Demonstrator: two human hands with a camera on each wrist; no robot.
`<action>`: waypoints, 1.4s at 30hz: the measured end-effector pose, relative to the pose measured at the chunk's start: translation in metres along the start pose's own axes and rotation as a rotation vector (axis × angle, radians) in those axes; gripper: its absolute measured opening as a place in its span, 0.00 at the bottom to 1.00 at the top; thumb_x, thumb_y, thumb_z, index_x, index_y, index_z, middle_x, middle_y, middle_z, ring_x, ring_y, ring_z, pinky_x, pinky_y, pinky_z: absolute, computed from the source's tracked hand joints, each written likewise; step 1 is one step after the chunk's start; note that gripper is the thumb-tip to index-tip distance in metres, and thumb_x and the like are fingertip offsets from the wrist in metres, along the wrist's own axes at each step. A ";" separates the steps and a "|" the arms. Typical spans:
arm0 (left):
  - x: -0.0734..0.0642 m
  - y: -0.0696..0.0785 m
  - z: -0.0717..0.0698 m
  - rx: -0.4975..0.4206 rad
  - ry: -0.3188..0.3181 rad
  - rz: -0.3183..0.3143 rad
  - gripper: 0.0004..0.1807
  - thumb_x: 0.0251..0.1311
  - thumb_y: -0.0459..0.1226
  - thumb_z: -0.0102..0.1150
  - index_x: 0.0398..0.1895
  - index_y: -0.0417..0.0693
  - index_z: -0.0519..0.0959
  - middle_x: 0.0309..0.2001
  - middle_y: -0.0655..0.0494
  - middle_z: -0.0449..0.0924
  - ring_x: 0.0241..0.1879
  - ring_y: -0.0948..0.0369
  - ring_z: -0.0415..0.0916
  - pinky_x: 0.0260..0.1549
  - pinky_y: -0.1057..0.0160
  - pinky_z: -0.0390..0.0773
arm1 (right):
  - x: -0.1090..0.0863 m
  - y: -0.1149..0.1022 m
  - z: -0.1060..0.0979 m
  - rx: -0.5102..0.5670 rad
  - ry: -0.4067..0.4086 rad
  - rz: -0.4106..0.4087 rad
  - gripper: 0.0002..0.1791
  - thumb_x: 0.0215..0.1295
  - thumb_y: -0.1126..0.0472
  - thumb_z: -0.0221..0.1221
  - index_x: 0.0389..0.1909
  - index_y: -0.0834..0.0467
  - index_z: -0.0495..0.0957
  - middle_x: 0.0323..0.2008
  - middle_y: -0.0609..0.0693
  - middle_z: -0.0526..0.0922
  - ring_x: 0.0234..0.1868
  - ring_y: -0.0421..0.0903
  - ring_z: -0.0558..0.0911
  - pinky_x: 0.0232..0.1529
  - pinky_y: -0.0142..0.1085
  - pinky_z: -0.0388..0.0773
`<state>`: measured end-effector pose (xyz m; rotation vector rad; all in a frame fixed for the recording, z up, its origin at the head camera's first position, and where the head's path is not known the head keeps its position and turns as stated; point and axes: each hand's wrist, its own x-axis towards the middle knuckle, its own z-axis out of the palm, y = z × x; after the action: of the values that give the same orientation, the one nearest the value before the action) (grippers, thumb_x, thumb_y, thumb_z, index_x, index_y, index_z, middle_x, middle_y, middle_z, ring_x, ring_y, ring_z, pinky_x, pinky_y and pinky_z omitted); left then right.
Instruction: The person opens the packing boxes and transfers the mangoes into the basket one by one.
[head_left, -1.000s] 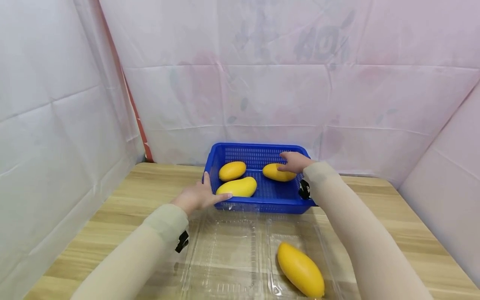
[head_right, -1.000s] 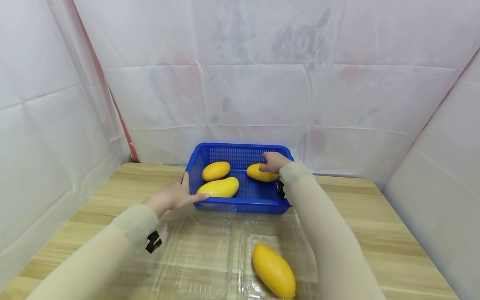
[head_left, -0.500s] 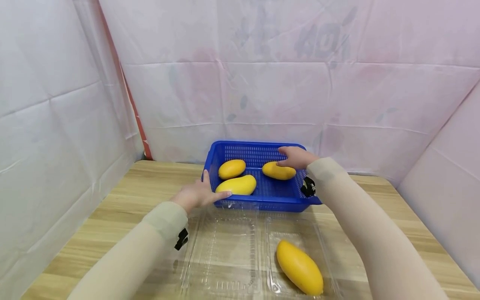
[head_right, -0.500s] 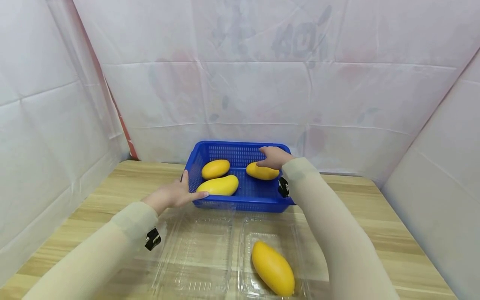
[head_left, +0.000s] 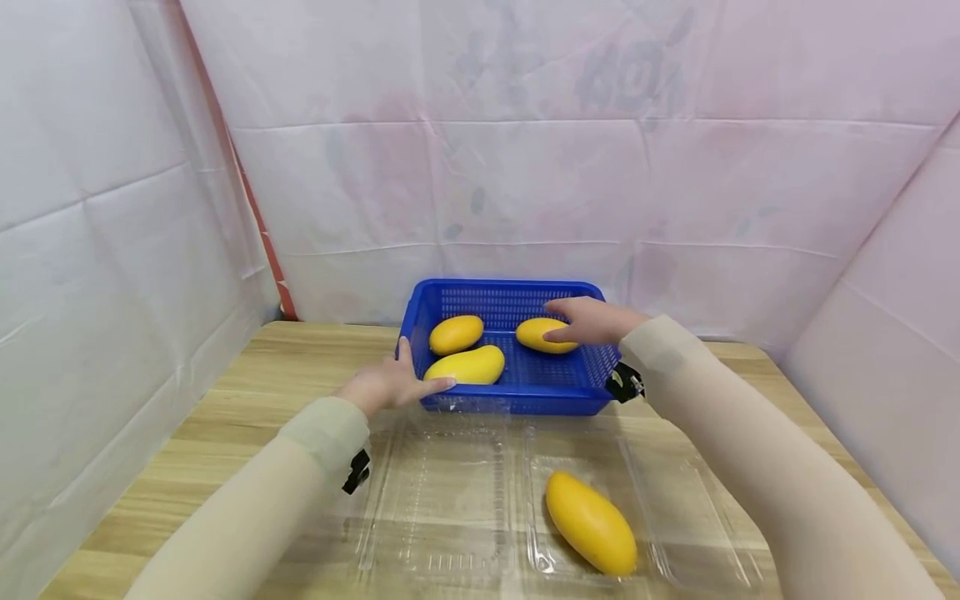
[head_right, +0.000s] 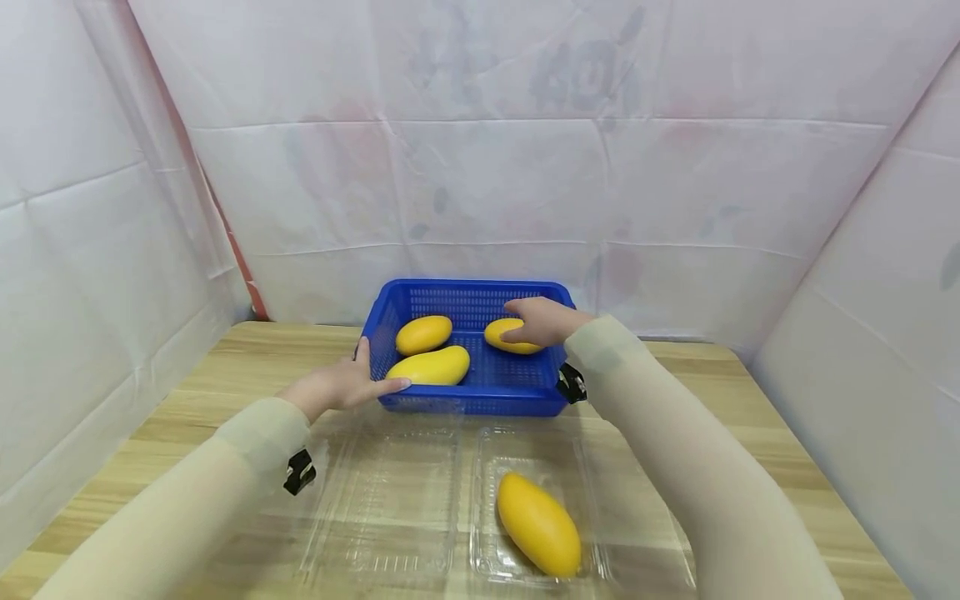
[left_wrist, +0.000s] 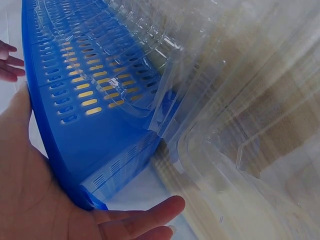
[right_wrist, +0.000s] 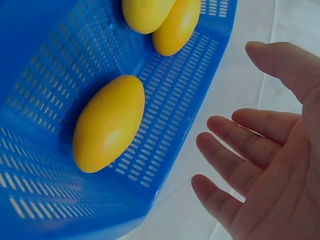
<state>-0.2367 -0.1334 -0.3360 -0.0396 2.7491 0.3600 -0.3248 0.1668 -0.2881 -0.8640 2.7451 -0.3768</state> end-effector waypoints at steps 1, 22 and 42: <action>0.001 0.000 0.000 -0.001 0.000 -0.001 0.68 0.44 0.78 0.34 0.71 0.38 0.25 0.67 0.31 0.52 0.59 0.39 0.63 0.48 0.46 0.70 | -0.002 -0.001 0.000 -0.003 -0.002 -0.006 0.35 0.66 0.50 0.54 0.66 0.68 0.59 0.64 0.65 0.64 0.64 0.61 0.63 0.62 0.53 0.58; 0.000 -0.001 -0.002 0.004 -0.029 -0.032 0.66 0.46 0.77 0.35 0.70 0.38 0.24 0.67 0.30 0.52 0.60 0.39 0.61 0.51 0.44 0.67 | -0.053 -0.024 0.021 -0.056 0.000 -0.123 0.31 0.65 0.51 0.56 0.62 0.67 0.66 0.60 0.61 0.70 0.62 0.58 0.67 0.60 0.51 0.61; -0.001 0.002 -0.002 0.002 -0.023 -0.016 0.66 0.46 0.77 0.35 0.70 0.38 0.24 0.66 0.31 0.55 0.57 0.40 0.66 0.48 0.45 0.70 | -0.082 -0.037 0.038 -0.058 0.039 -0.165 0.30 0.64 0.53 0.58 0.61 0.68 0.66 0.59 0.61 0.71 0.60 0.56 0.70 0.58 0.50 0.65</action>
<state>-0.2367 -0.1323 -0.3331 -0.0572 2.7252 0.3512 -0.2289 0.1796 -0.2998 -1.1139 2.7402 -0.3485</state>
